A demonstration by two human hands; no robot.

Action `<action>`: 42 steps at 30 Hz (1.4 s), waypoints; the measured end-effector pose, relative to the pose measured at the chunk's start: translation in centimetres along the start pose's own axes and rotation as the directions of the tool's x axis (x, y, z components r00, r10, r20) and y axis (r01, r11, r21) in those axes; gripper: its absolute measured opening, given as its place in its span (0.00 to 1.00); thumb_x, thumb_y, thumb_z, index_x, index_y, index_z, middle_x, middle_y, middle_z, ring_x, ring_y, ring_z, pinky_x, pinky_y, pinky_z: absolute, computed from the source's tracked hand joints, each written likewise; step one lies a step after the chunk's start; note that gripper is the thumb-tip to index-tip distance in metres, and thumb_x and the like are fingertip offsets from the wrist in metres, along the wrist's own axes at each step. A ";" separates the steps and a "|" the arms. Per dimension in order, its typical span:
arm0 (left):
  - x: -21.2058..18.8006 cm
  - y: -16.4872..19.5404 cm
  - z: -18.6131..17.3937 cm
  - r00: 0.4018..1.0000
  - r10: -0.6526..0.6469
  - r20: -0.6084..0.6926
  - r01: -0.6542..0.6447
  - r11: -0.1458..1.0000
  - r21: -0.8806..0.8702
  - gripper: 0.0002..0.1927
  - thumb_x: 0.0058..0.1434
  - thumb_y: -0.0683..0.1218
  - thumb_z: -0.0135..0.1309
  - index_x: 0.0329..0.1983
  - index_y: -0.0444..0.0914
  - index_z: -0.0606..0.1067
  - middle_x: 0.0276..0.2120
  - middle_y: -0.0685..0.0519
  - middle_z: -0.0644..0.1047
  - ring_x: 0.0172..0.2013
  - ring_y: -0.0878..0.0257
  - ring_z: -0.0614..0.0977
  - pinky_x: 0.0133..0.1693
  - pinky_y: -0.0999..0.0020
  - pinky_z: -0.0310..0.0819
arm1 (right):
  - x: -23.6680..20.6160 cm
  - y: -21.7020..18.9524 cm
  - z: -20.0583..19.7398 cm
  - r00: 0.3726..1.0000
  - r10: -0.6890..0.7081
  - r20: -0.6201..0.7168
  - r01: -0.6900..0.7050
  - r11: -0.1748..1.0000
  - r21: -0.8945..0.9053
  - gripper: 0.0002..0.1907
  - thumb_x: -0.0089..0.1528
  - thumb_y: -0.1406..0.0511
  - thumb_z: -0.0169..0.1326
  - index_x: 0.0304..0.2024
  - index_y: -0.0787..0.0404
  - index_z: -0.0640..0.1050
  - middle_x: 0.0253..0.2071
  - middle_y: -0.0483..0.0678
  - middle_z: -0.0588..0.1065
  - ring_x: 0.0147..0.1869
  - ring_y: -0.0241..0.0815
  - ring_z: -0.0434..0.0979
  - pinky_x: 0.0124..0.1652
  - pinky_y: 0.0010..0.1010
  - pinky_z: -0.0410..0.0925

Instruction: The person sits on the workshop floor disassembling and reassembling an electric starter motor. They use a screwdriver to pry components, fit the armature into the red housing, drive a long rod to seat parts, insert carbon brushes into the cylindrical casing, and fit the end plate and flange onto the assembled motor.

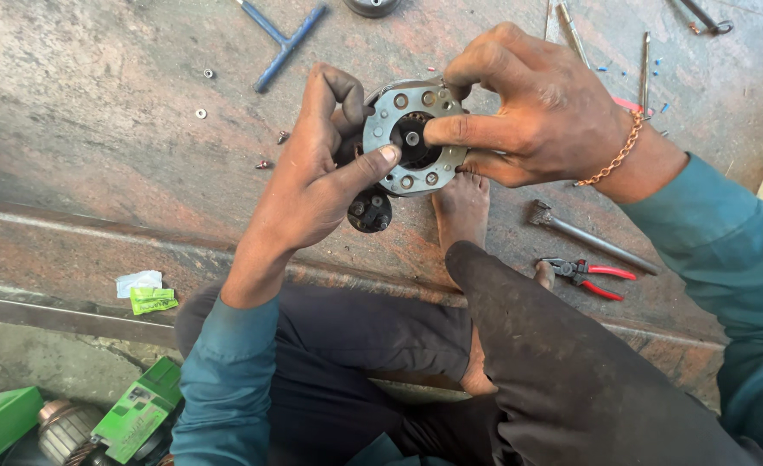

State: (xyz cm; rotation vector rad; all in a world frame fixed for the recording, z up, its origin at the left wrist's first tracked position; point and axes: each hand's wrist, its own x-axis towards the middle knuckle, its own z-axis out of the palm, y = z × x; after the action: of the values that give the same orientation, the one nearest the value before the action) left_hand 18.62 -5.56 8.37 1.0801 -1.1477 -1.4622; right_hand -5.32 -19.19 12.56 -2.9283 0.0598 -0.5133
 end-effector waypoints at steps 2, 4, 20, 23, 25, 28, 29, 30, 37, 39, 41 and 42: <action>0.1 0.0 0.0 1.000 0.013 0.013 -0.012 0.997 -0.070 0.19 0.71 0.38 0.55 0.51 0.42 0.56 0.40 0.56 0.67 0.42 0.72 0.69 0.43 0.74 0.69 | 0.2 -0.2 -0.2 1.000 -0.004 -0.009 0.004 1.000 -0.012 0.28 0.43 0.61 0.73 0.47 0.50 0.82 0.47 0.51 0.70 0.50 0.52 0.73 0.43 0.39 0.73; 0.1 -0.1 0.2 0.998 0.067 0.019 -0.065 0.996 -0.059 0.19 0.72 0.39 0.57 0.52 0.42 0.57 0.39 0.56 0.65 0.42 0.72 0.70 0.45 0.72 0.71 | 0.3 -0.7 -0.2 1.000 -0.008 -0.009 0.008 1.000 -0.017 0.27 0.45 0.60 0.73 0.47 0.50 0.82 0.46 0.50 0.70 0.50 0.52 0.74 0.43 0.39 0.73; -2.2 0.8 0.2 0.999 -0.031 -0.014 0.030 0.998 -0.057 0.26 0.56 0.46 0.71 0.47 0.41 0.64 0.35 0.56 0.74 0.35 0.72 0.76 0.34 0.75 0.72 | 0.4 -3.6 -1.6 0.998 -0.026 -0.052 0.018 0.991 -0.134 0.18 0.57 0.64 0.67 0.51 0.44 0.84 0.48 0.47 0.73 0.50 0.46 0.75 0.46 0.37 0.75; -2.3 0.4 0.3 0.996 0.075 -0.050 -0.078 0.995 -0.069 0.26 0.57 0.45 0.73 0.46 0.42 0.65 0.40 0.57 0.71 0.41 0.72 0.77 0.42 0.74 0.79 | 0.4 -3.5 -1.5 0.998 -0.007 -0.059 -0.004 0.983 -0.183 0.19 0.59 0.66 0.65 0.52 0.44 0.85 0.49 0.45 0.75 0.51 0.44 0.76 0.48 0.35 0.76; -2.2 0.1 0.4 0.988 0.136 -0.068 -0.138 0.990 -0.023 0.24 0.59 0.46 0.72 0.46 0.41 0.66 0.41 0.57 0.71 0.39 0.73 0.78 0.43 0.73 0.80 | 0.3 -3.5 -1.3 0.996 -0.011 -0.089 -0.011 0.971 -0.240 0.17 0.57 0.66 0.65 0.48 0.44 0.85 0.46 0.44 0.76 0.48 0.42 0.76 0.44 0.32 0.76; -2.0 -0.3 0.6 0.978 0.189 -0.089 -0.185 0.981 0.053 0.22 0.62 0.46 0.70 0.48 0.40 0.67 0.40 0.56 0.72 0.39 0.72 0.79 0.41 0.74 0.80 | 0.1 -3.3 -1.1 0.996 -0.008 -0.088 -0.017 0.959 -0.283 0.18 0.56 0.66 0.64 0.48 0.46 0.85 0.47 0.43 0.76 0.48 0.41 0.77 0.43 0.30 0.75; -2.0 -0.4 0.7 0.975 0.200 -0.096 -0.193 0.978 0.079 0.21 0.63 0.46 0.70 0.49 0.39 0.68 0.39 0.56 0.73 0.40 0.72 0.80 0.41 0.75 0.80 | 0.1 -3.3 -1.1 0.997 0.000 -0.083 -0.024 0.957 -0.290 0.18 0.55 0.66 0.64 0.48 0.46 0.85 0.47 0.43 0.76 0.48 0.41 0.77 0.43 0.30 0.76; -1.9 -0.5 0.7 0.977 0.189 -0.097 -0.176 0.976 0.130 0.21 0.63 0.47 0.69 0.49 0.39 0.68 0.39 0.55 0.75 0.40 0.71 0.81 0.41 0.74 0.80 | 0.0 -3.3 -1.0 0.997 0.008 -0.078 -0.031 0.954 -0.297 0.18 0.55 0.66 0.64 0.48 0.47 0.85 0.47 0.42 0.76 0.48 0.42 0.77 0.43 0.31 0.76; -2.2 -1.2 0.2 0.958 0.256 -0.127 -0.211 0.933 0.291 0.18 0.69 0.47 0.67 0.51 0.36 0.70 0.44 0.51 0.80 0.45 0.67 0.86 0.45 0.72 0.83 | 0.5 -3.7 -0.6 0.996 0.039 -0.086 -0.057 0.974 -0.220 0.19 0.53 0.67 0.66 0.47 0.49 0.85 0.48 0.43 0.77 0.49 0.43 0.77 0.41 0.30 0.76; -2.4 -1.2 -0.2 0.958 0.272 -0.090 -0.251 0.948 0.195 0.19 0.69 0.47 0.67 0.53 0.36 0.69 0.46 0.51 0.78 0.46 0.67 0.85 0.47 0.73 0.84 | 0.5 -4.0 -0.8 0.994 0.059 -0.093 -0.077 0.977 -0.200 0.19 0.51 0.69 0.66 0.46 0.51 0.84 0.46 0.43 0.78 0.48 0.44 0.77 0.39 0.30 0.75; -2.5 -1.2 -0.4 0.963 0.269 -0.029 -0.266 0.961 0.073 0.23 0.66 0.47 0.69 0.54 0.36 0.68 0.46 0.52 0.76 0.45 0.67 0.82 0.46 0.73 0.82 | 0.4 -4.1 -1.2 0.992 0.070 -0.108 -0.084 0.988 -0.130 0.17 0.51 0.69 0.67 0.44 0.53 0.83 0.45 0.45 0.78 0.47 0.46 0.77 0.37 0.31 0.74; -2.6 -1.1 -0.3 0.964 0.265 -0.003 -0.265 0.964 0.022 0.25 0.64 0.47 0.70 0.55 0.36 0.68 0.46 0.52 0.75 0.44 0.67 0.81 0.45 0.73 0.82 | 0.2 -4.2 -1.3 0.990 0.074 -0.118 -0.082 0.994 -0.066 0.16 0.51 0.68 0.68 0.42 0.55 0.82 0.44 0.46 0.78 0.46 0.48 0.76 0.36 0.33 0.73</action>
State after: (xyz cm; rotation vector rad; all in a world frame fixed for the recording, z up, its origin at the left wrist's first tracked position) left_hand 19.15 -2.89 7.43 0.9047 -1.2539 -1.2391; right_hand -5.51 -15.30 14.58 -2.9479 0.2107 -0.6805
